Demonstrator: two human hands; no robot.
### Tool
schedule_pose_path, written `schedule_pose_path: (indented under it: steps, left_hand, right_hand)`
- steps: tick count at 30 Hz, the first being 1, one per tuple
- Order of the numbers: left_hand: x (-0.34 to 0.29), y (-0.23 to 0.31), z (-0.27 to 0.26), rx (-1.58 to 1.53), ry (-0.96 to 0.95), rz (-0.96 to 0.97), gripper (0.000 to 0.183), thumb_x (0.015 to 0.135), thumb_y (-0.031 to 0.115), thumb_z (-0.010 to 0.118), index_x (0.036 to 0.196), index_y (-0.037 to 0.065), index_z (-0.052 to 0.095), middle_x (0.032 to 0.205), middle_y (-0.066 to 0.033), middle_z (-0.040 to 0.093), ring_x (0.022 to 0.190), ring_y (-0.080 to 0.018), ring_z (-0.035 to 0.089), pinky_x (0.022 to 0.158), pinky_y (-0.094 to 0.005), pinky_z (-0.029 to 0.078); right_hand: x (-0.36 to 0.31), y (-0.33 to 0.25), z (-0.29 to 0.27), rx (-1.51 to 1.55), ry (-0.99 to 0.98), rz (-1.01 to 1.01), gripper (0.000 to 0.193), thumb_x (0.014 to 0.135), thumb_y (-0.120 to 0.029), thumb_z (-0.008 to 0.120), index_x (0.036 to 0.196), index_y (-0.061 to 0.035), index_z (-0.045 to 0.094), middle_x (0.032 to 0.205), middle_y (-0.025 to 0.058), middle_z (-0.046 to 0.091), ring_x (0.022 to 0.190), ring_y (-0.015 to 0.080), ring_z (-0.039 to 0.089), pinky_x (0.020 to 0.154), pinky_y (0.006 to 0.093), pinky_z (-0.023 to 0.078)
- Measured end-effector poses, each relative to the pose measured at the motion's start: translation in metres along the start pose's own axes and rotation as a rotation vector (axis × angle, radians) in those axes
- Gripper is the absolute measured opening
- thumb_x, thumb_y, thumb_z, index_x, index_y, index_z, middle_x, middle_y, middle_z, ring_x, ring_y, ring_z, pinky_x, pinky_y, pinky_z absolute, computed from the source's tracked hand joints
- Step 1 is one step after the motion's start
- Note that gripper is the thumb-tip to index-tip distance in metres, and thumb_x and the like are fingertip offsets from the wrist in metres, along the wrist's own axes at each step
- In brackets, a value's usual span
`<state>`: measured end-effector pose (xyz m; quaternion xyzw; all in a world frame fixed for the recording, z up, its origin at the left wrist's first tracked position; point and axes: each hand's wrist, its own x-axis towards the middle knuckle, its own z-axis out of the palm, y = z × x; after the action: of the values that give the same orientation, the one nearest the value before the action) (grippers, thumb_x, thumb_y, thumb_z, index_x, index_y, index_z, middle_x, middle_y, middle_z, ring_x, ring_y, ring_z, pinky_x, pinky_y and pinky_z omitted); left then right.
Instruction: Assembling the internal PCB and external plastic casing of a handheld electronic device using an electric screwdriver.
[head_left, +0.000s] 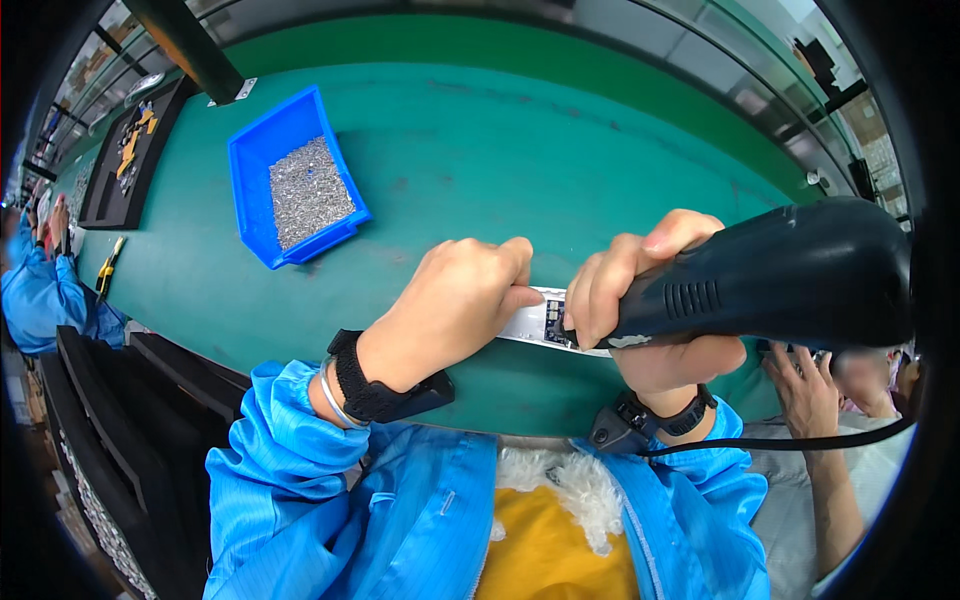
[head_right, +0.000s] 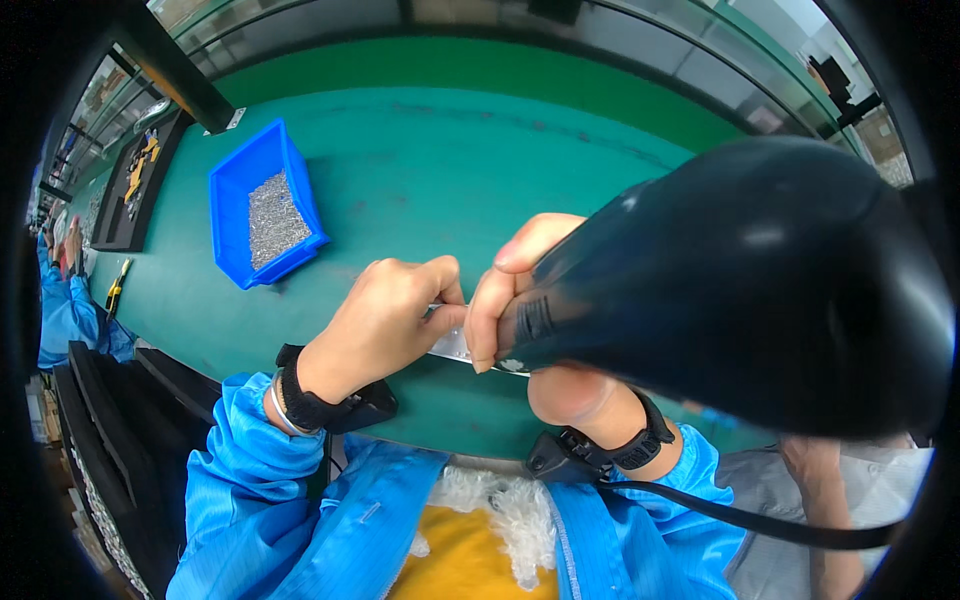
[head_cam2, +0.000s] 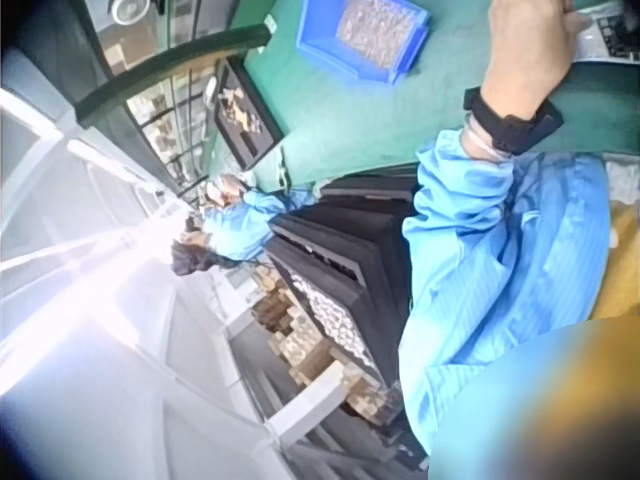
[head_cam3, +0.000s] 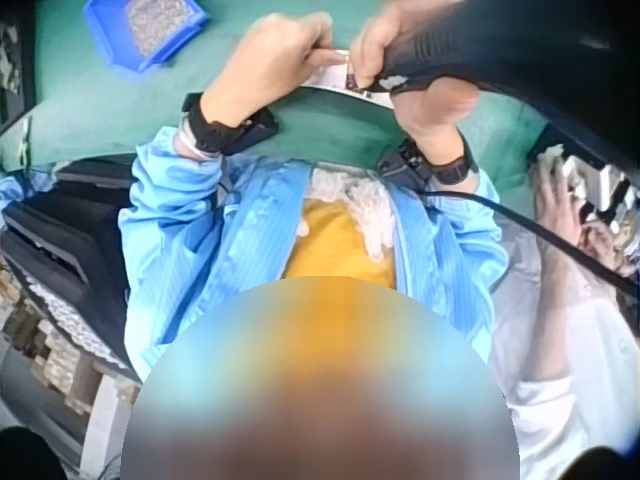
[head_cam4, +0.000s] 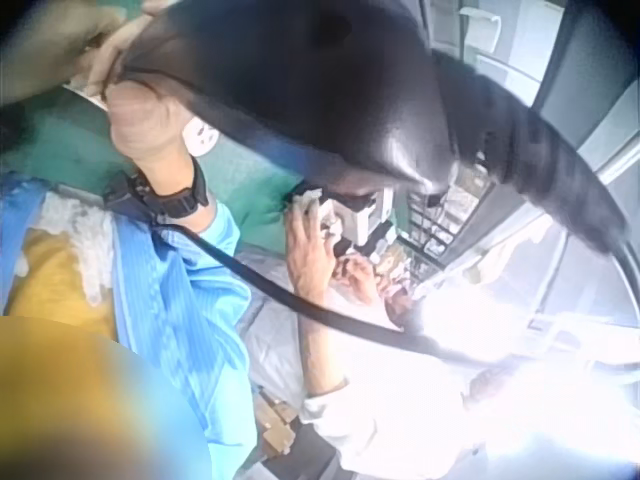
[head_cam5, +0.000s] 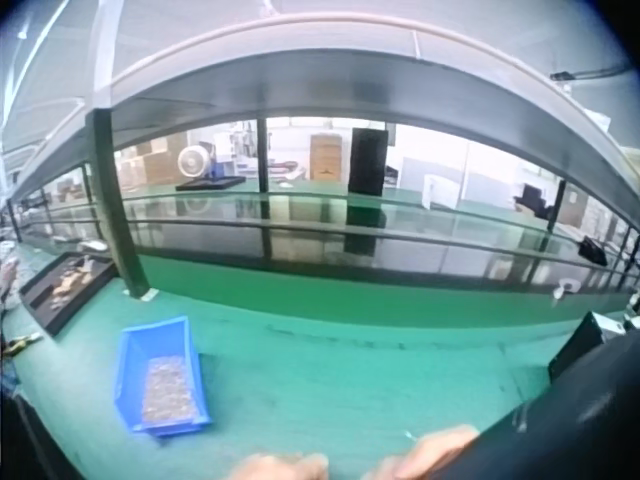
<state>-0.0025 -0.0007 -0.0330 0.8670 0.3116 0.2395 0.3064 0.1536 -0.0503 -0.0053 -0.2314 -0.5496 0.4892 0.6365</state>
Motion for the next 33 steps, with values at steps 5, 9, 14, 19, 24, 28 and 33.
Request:
schedule_pose_path:
  steps: [5, 9, 14, 19, 24, 28, 33]
  left_hand:
    - [0.001, 0.004, 0.0, -0.01, -0.005, -0.064, 0.02, 0.069, 0.011, 0.065, 0.068, 0.0, 0.049, 0.059, -0.0181, 0.055, 0.057, -0.0337, 0.056, 0.05, -0.0403, 0.043]
    - [0.009, 0.001, 0.007, -0.26, -0.121, -0.127, 0.015, 0.071, 0.007, 0.065, 0.07, 0.0, 0.051, 0.064, -0.0129, 0.06, 0.055, -0.0237, 0.058, 0.049, -0.0326, 0.043]
    - [0.066, 0.008, 0.01, -0.034, 0.246, 0.182, 0.017, 0.07, 0.007, 0.066, 0.069, 0.002, 0.05, 0.065, -0.0103, 0.055, 0.062, -0.0261, 0.055, 0.055, -0.033, 0.043]
    - [0.173, -0.004, -0.02, 0.439, 0.624, 0.61, 0.011, 0.072, 0.005, 0.06, 0.07, 0.007, 0.049, 0.067, -0.0041, 0.052, 0.067, -0.0218, 0.054, 0.082, -0.0405, 0.038]
    - [0.247, -0.059, -0.01, 0.629, 0.763, 0.464, 0.011, 0.073, 0.014, 0.06, 0.074, 0.009, 0.05, 0.064, -0.0031, 0.051, 0.069, -0.0201, 0.052, 0.085, -0.0397, 0.034]
    - [0.265, -0.099, 0.011, 0.655, 0.68, 0.264, 0.012, 0.07, 0.014, 0.063, 0.073, 0.009, 0.052, 0.071, -0.0054, 0.053, 0.081, -0.0229, 0.051, 0.087, -0.0435, 0.03]
    - [0.251, -0.093, 0.005, 0.765, 0.513, 0.08, 0.014, 0.06, 0.014, 0.07, 0.069, 0.008, 0.062, 0.082, -0.0057, 0.058, 0.087, -0.0251, 0.05, 0.091, -0.0463, 0.027]
  right_hand:
    - [0.003, -0.003, 0.002, -0.03, 0.069, 0.014, 0.074, 0.068, -0.07, 0.047, 0.103, -0.0059, 0.035, 0.056, 0.0078, 0.049, 0.042, 0.0153, 0.049, 0.044, 0.0276, 0.044]
    - [0.008, -0.022, -0.002, 0.021, 0.16, -0.081, 0.074, 0.071, -0.07, 0.043, 0.107, -0.0057, 0.035, 0.055, 0.0058, 0.047, 0.042, 0.0155, 0.049, 0.043, 0.0283, 0.044]
    - [0.005, -0.063, -0.04, 0.023, 0.198, -0.307, 0.069, 0.075, -0.066, 0.042, 0.108, -0.0062, 0.035, 0.055, 0.0042, 0.044, 0.041, 0.0151, 0.047, 0.043, 0.0289, 0.044]
    - [-0.007, -0.064, -0.062, 0.05, 0.355, -0.264, 0.065, 0.077, -0.064, 0.043, 0.106, -0.0068, 0.035, 0.056, 0.0077, 0.05, 0.045, 0.0173, 0.05, 0.044, 0.0292, 0.045]
    - [-0.016, -0.05, -0.064, 0.037, 0.289, -0.242, 0.061, 0.076, -0.055, 0.053, 0.104, -0.0031, 0.038, 0.06, 0.0098, 0.053, 0.05, 0.0184, 0.054, 0.048, 0.0313, 0.046]
    - [-0.024, -0.052, -0.062, 0.1, 0.226, -0.225, 0.059, 0.076, -0.046, 0.059, 0.109, -0.0019, 0.038, 0.065, 0.0069, 0.052, 0.055, 0.0138, 0.051, 0.051, 0.0255, 0.042]
    - [-0.026, -0.049, -0.068, 0.12, 0.208, -0.154, 0.057, 0.079, -0.046, 0.057, 0.11, -0.0021, 0.037, 0.068, 0.0071, 0.052, 0.057, 0.0124, 0.051, 0.052, 0.0242, 0.04]
